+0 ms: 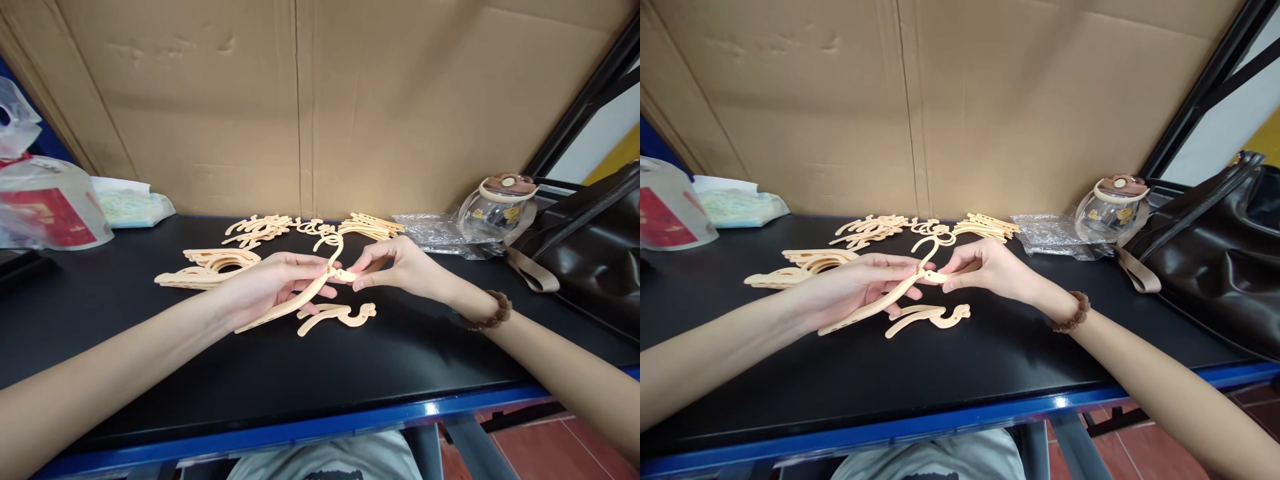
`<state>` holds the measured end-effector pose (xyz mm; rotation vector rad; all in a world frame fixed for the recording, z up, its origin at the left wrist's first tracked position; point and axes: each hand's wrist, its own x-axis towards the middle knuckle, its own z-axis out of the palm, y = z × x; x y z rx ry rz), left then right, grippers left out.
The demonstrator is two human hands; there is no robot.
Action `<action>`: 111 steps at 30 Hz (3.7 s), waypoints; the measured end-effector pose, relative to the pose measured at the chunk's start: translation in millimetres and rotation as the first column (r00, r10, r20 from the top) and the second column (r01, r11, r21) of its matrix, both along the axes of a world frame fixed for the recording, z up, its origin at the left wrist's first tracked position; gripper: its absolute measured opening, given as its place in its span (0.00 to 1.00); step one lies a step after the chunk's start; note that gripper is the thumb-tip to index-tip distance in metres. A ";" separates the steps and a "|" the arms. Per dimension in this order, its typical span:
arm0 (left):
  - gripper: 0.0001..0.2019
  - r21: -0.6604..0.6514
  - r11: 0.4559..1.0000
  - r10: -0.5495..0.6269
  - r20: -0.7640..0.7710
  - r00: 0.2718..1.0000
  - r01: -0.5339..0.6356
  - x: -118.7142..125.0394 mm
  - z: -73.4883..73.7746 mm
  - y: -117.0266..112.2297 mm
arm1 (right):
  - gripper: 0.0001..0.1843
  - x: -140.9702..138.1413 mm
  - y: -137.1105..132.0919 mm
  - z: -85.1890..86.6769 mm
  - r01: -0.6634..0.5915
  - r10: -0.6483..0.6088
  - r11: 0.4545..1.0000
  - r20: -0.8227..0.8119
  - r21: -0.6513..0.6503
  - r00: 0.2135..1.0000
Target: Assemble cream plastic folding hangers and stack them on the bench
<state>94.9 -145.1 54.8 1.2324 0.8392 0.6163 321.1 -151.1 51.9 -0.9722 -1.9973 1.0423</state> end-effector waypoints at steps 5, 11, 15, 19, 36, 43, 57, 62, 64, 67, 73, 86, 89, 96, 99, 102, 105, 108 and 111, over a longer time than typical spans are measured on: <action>0.08 -0.021 1.000 0.004 -0.004 1.000 -0.004 2.1 0.7 -1.1 | 0.10 -0.2 -0.5 -0.8 -0.006 0.005 0.999 0.029 0.037 1.000; 0.07 -0.022 1.000 -0.017 0.007 1.000 0.017 1.7 2.7 -2.5 | 0.11 0.6 0.0 -2.4 0.005 -0.014 0.992 0.065 0.128 0.998; 0.08 -0.022 0.999 -0.027 0.001 1.000 0.027 1.2 1.6 -2.1 | 0.11 1.1 0.4 -4.0 0.000 -0.011 0.989 0.077 0.147 0.997; 0.08 0.009 1.000 -0.029 -0.026 0.999 0.029 1.3 -1.2 -2.1 | 0.10 0.2 -0.7 -3.7 -0.001 -0.009 0.992 0.077 0.126 0.997; 0.18 0.200 0.976 0.103 -0.064 0.993 -0.089 8.1 -5.6 -8.0 | 0.11 -8.2 -2.6 -10.1 0.120 -0.211 0.938 0.259 0.326 0.943; 0.19 0.570 0.819 0.159 -0.329 0.931 0.062 2.2 -7.2 2.1 | 0.13 4.0 7.5 -3.0 0.345 -0.511 0.794 0.240 0.501 0.826; 0.14 0.862 0.465 0.391 -0.404 0.827 0.201 -6.4 -10.0 3.1 | 0.18 1.2 2.5 -7.1 0.085 -0.752 0.490 0.371 0.868 0.546; 0.15 0.870 0.376 0.386 -0.459 0.800 0.318 -0.9 -12.5 -4.1 | 0.17 -10.1 -7.5 -5.6 -0.140 -0.526 0.545 0.467 0.827 0.711; 0.15 0.875 0.322 0.402 -0.472 0.785 0.362 1.6 -14.8 -5.9 | 0.16 -14.0 -10.0 -7.3 -0.177 -0.447 0.585 0.496 0.792 0.744; 0.13 0.881 0.289 0.436 -0.469 0.768 0.374 3.3 -17.9 -5.6 | 0.14 -16.2 -11.8 -8.8 -0.141 -0.421 0.667 0.526 0.732 0.739; 0.15 0.952 0.119 0.492 -0.302 0.816 0.281 3.7 -14.8 -10.5 | 0.14 -6.2 -4.1 -9.3 -0.062 -0.461 0.723 0.547 0.688 0.699; 0.02 0.827 0.407 0.202 -0.495 0.845 0.387 16.3 -24.3 -17.5 | 0.16 -0.5 3.7 -12.9 -0.006 -0.382 0.817 0.549 0.576 0.744; 0.04 0.797 0.561 0.241 -0.418 0.876 0.226 8.7 -18.5 -9.0 | 0.16 0.4 4.6 -12.4 0.014 -0.363 0.839 0.539 0.545 0.760; 0.09 0.675 0.722 0.340 -0.539 0.771 0.153 1.3 -19.2 3.6 | 0.15 -0.7 3.8 -10.2 -0.011 -0.291 0.857 0.500 0.516 0.816; 0.17 0.673 0.713 0.345 -0.581 0.737 0.197 2.9 -19.3 3.2 | 0.14 -2.2 1.8 -9.6 -0.033 -0.241 0.864 0.471 0.502 0.849; 0.17 0.693 0.677 0.303 -0.569 0.764 0.248 3.9 -18.4 2.1 | 0.14 -2.9 0.6 -9.1 -0.051 -0.208 0.866 0.451 0.498 0.868; 0.12 0.705 0.653 0.275 -0.561 0.781 0.276 4.1 -17.3 0.7 | 0.15 -2.8 0.2 -8.7 -0.059 -0.187 0.873 0.444 0.484 0.876; 0.14 0.703 0.652 0.270 -0.565 0.780 0.283 3.1 -15.8 -0.6 | 0.15 -2.7 -0.2 -8.2 -0.070 -0.172 0.872 0.438 0.484 0.882; 0.17 0.706 0.656 0.253 -0.539 0.803 0.267 1.3 -14.5 -0.3 | 0.15 -2.7 -0.8 -7.5 -0.078 -0.166 0.867 0.435 0.491 0.885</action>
